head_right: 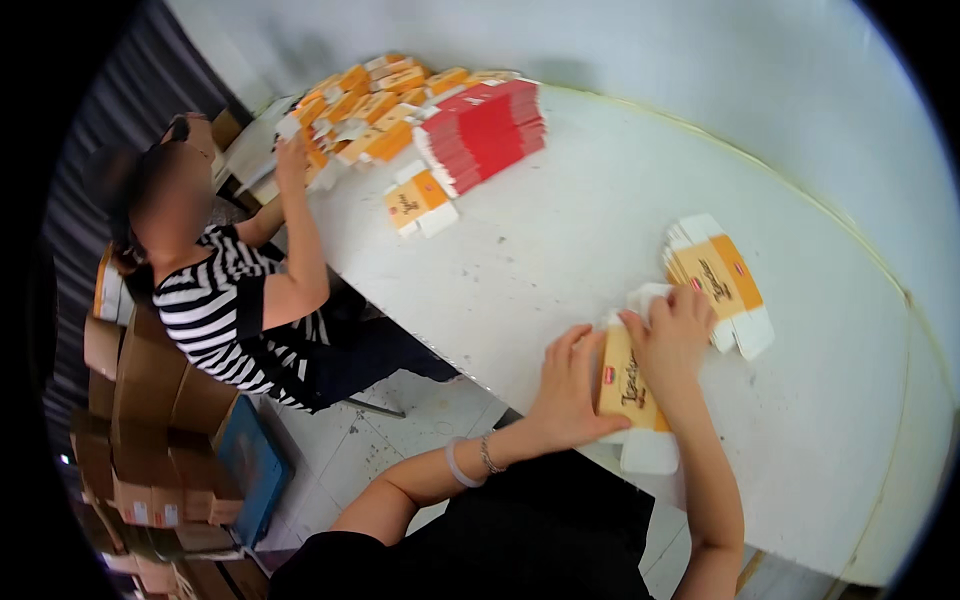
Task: The person assembles small cardboard boxes by folding and tucking flaps. They handle both yellow and red boxes, picking them from a table and placing the finished units into a larger cardboard box. Another person works nearby at the same table.
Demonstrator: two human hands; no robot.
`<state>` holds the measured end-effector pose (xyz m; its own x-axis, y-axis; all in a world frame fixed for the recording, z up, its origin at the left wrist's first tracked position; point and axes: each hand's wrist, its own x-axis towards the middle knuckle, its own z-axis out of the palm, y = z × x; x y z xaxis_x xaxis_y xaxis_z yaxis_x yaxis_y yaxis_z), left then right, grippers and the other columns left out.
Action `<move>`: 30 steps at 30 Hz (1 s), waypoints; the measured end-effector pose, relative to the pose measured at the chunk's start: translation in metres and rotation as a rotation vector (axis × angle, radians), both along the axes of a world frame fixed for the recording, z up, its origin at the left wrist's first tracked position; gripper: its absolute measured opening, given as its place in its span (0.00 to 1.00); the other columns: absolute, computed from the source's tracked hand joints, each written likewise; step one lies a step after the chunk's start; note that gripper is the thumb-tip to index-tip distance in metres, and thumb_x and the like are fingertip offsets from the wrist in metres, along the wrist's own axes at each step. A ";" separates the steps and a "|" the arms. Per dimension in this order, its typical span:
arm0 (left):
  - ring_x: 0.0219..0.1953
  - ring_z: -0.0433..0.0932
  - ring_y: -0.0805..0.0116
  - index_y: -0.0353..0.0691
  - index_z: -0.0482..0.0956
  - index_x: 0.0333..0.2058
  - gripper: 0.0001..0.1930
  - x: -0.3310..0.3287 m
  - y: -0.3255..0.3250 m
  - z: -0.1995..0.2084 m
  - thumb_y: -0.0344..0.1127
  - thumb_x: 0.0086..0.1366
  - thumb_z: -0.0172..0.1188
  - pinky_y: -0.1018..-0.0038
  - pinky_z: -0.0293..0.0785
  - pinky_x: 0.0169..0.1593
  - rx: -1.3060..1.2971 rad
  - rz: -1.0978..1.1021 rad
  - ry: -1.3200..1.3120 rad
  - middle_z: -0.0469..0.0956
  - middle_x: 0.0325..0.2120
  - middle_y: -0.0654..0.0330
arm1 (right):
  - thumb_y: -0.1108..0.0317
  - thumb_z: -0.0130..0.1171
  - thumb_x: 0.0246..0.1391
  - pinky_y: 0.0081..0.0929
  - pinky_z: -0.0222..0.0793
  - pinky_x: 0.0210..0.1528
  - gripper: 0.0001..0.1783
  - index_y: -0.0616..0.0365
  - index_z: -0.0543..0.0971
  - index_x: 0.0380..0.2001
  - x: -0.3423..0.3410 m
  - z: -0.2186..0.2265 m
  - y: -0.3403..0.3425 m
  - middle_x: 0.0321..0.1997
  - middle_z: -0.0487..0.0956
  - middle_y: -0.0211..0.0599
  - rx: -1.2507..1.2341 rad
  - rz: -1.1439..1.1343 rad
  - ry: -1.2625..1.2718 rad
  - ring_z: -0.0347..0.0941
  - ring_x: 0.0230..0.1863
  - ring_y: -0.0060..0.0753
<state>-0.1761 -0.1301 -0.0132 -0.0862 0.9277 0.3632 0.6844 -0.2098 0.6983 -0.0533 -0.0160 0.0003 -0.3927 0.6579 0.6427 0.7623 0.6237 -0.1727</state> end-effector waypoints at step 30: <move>0.43 0.73 0.72 0.33 0.67 0.48 0.25 -0.008 -0.009 0.096 0.32 0.52 0.63 0.74 0.72 0.44 -0.733 -0.775 -1.144 0.74 0.41 0.59 | 0.65 0.63 0.50 0.28 0.56 0.43 0.13 0.60 0.75 0.18 0.036 0.121 -0.073 0.25 0.70 0.30 -0.942 0.378 0.750 0.61 0.34 0.27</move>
